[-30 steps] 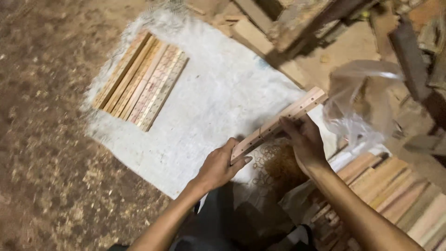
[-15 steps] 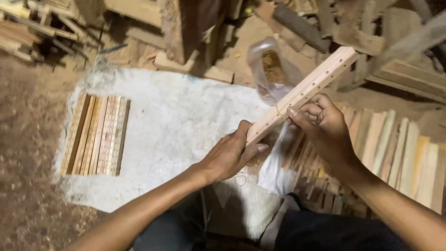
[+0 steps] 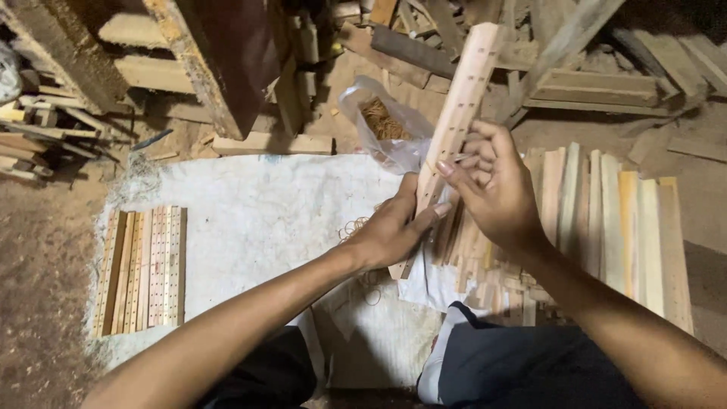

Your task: Banding wooden slats together using rubber bands

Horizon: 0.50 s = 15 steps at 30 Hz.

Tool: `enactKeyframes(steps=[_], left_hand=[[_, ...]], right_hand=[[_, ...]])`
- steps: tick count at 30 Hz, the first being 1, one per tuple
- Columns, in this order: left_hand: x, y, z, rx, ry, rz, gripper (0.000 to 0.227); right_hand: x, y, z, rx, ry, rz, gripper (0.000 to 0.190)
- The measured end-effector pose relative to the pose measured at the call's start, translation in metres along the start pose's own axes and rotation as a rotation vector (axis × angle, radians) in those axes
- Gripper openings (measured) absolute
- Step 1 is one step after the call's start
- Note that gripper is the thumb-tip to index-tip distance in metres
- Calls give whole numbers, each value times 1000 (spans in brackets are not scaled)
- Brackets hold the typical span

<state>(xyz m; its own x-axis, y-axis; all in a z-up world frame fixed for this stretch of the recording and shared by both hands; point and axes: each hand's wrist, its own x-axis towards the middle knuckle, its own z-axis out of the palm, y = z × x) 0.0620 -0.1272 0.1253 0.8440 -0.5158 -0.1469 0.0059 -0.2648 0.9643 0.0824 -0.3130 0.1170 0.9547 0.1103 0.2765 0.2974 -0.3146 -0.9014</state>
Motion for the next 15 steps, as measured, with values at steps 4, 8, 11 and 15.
enactKeyframes(steps=[4, 8, 11, 15], left_hand=[[-8, 5, 4, -64, 28, -36, 36], [-5, -1, 8, -33, 60, 11, 35], [-10, 14, 10, -42, 56, -2, 34], [-13, 8, 14, -55, 73, -22, 36]], right_hand=[[1, 19, -6, -245, 23, -256, 39], [-2, 29, -5, -485, 84, -441, 13], [-1, 37, -4, -496, 149, -486, 7], [2, 72, 2, -549, 214, -560, 6]])
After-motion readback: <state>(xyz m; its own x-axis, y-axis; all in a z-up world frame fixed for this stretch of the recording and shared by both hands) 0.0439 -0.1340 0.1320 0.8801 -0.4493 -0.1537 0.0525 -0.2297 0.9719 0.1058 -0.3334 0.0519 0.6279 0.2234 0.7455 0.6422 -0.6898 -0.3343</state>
